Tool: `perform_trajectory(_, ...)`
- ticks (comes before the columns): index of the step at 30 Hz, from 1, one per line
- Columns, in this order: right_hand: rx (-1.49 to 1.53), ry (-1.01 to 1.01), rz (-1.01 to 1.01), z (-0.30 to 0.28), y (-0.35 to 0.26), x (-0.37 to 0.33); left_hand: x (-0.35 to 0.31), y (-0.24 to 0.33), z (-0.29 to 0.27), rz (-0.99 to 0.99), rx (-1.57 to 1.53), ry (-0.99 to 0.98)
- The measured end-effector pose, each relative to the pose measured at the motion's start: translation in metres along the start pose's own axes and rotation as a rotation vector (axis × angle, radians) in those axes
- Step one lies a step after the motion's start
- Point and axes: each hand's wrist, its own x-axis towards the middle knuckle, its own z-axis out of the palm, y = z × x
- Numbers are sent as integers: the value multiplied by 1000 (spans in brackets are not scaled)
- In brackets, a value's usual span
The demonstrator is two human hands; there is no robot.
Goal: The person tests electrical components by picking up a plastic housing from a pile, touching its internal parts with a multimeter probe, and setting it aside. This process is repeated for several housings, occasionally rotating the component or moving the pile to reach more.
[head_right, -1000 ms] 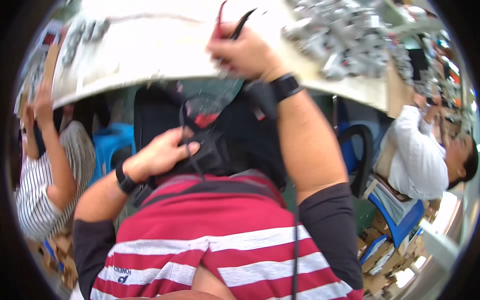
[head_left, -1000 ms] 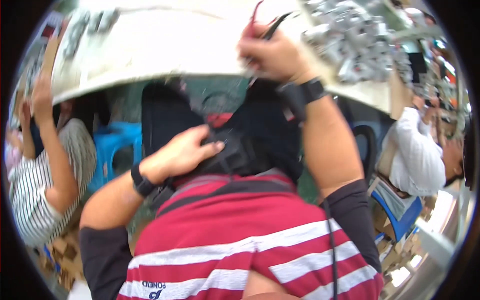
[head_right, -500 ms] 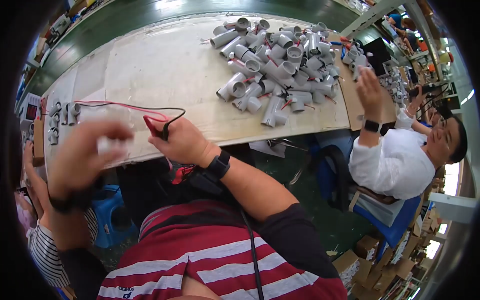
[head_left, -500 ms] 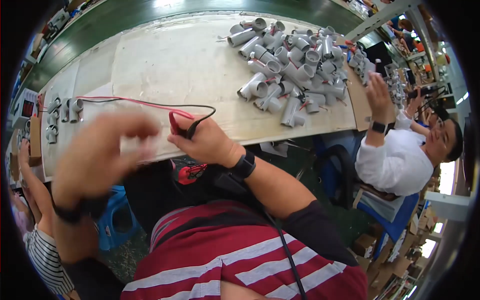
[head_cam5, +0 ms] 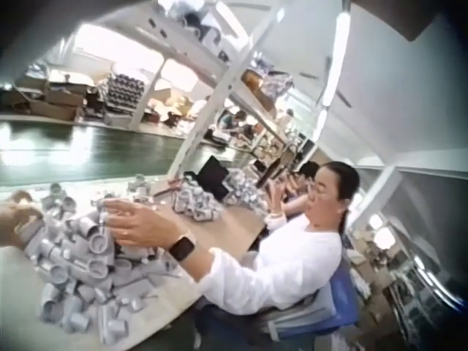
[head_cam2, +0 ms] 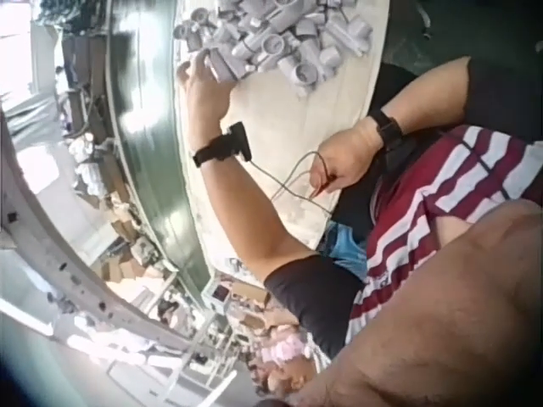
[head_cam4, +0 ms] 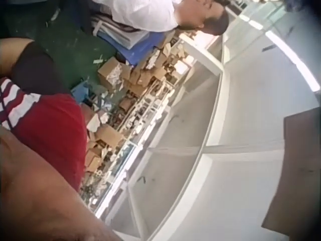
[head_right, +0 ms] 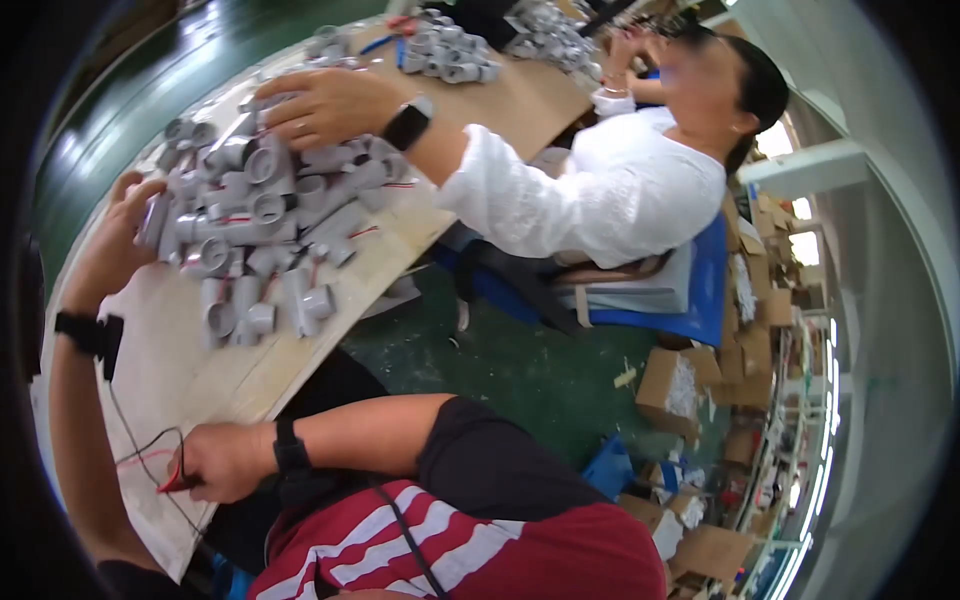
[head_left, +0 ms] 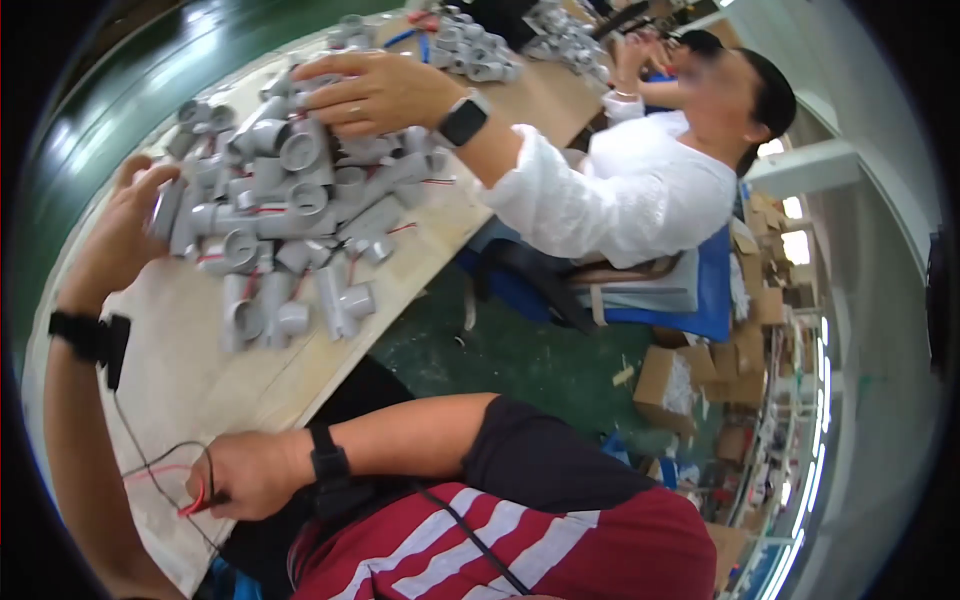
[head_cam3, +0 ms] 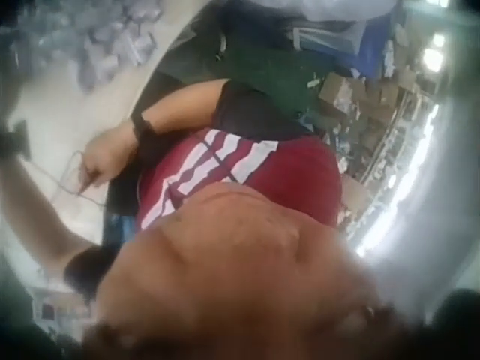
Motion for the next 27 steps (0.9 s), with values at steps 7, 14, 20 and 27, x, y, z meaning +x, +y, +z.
perform_trajectory(7, -66, -93, -6, -11, 1, 0, -23, -6, 11, -25, -10, -114)
perform_trajectory(14, -88, -45, 60, -18, 6, -4, -107, -41, -4, -275, -475, 210)
perform_trajectory(20, 133, -30, 4, 0, -16, 24, -359, -34, -33, -492, -1118, 539)
perform_trajectory(27, 201, 183, 540, -4, -23, 24, -373, 66, 52, -635, -1561, 790)
